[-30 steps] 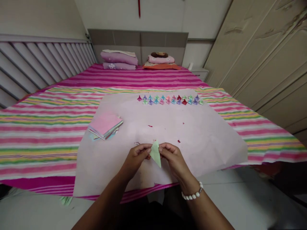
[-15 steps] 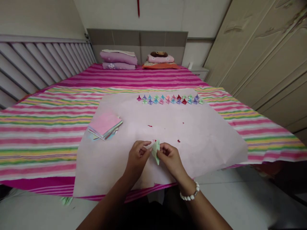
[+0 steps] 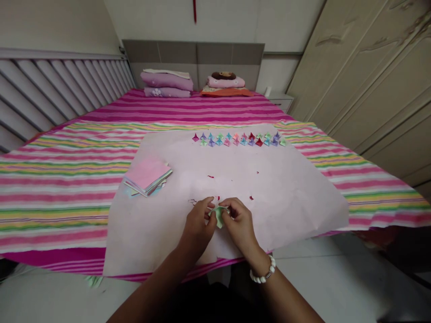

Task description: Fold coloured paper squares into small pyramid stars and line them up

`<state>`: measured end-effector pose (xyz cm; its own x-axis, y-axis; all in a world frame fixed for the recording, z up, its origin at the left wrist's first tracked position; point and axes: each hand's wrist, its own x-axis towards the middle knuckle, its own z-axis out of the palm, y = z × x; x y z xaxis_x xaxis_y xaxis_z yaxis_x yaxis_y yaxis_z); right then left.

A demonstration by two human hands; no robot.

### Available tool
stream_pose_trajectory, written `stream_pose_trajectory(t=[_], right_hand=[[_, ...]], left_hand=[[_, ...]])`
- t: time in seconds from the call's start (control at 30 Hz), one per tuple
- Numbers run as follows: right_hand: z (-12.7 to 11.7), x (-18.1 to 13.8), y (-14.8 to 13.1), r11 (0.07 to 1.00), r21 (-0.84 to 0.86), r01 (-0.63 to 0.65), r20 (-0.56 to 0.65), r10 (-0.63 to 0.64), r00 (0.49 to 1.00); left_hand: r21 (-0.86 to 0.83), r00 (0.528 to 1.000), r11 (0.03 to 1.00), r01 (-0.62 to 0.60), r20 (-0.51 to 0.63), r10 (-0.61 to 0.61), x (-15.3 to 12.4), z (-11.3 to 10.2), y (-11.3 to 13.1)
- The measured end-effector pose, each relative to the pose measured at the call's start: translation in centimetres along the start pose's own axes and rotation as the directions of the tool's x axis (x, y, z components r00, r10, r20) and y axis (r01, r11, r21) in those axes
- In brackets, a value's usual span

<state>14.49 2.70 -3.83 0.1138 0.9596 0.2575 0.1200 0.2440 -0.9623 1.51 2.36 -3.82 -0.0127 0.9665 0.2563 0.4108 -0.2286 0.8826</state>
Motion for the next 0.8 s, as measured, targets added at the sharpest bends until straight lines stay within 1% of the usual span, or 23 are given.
stream_pose_trajectory(t=[0.07,0.13,0.17,0.23,0.33,0.43,0.57,0.63,0.7,0.73,0.8], right_hand=[[0.0,0.2,0.2,0.989,0.112,-0.096,-0.003,0.097,0.995],[-0.2,0.4,0.4,0.949,0.228,-0.22,0.019,0.221,0.975],[-0.2,0.5,0.5,0.926,0.266,-0.267,0.03,0.268,0.963],[-0.4,0.7,0.6,0.903,0.3,-0.308,0.033,0.312,0.949],[-0.6,0.8,0.6,0.892,0.318,-0.322,0.035,0.328,0.944],[-0.7,0.9,0.4,0.88,0.332,-0.339,0.056,0.34,0.939],[-0.7,0.9,0.3,0.875,0.332,-0.353,0.059,0.354,0.933],[-0.7,0.9,0.3,0.876,0.327,-0.353,0.066,0.352,0.934],[-0.7,0.9,0.3,0.876,0.329,-0.353,0.072,0.349,0.934],[-0.7,0.9,0.3,0.874,0.334,-0.353,0.072,0.349,0.934],[-0.6,0.9,0.3,0.87,0.343,-0.354,0.073,0.351,0.934]], left_hand=[[-0.018,0.995,0.996,0.09,0.048,-0.089,0.0,-0.2,0.1],[-0.041,0.989,0.991,0.128,0.086,-0.124,0.1,-0.6,0.4],[-0.051,0.99,0.993,0.11,0.091,-0.105,0.2,-0.8,0.5],[-0.051,0.995,0.999,0.008,0.096,-0.003,0.4,-1.2,0.5],[0.012,0.982,0.989,-0.147,0.125,0.144,0.6,-1.7,0.2],[0.074,0.967,0.97,-0.232,0.123,0.222,0.6,-1.9,-0.4],[0.174,0.935,0.92,-0.352,0.104,0.338,0.5,-1.9,-0.8],[0.244,0.927,0.895,-0.374,0.062,0.371,0.6,-2.0,-0.6],[0.275,0.923,0.888,-0.367,-0.006,0.384,0.7,-2.0,-0.5],[0.263,0.925,0.896,-0.359,-0.03,0.379,0.8,-2.0,-0.4],[0.197,0.941,0.926,-0.321,-0.04,0.335,0.7,-1.9,-0.4]])
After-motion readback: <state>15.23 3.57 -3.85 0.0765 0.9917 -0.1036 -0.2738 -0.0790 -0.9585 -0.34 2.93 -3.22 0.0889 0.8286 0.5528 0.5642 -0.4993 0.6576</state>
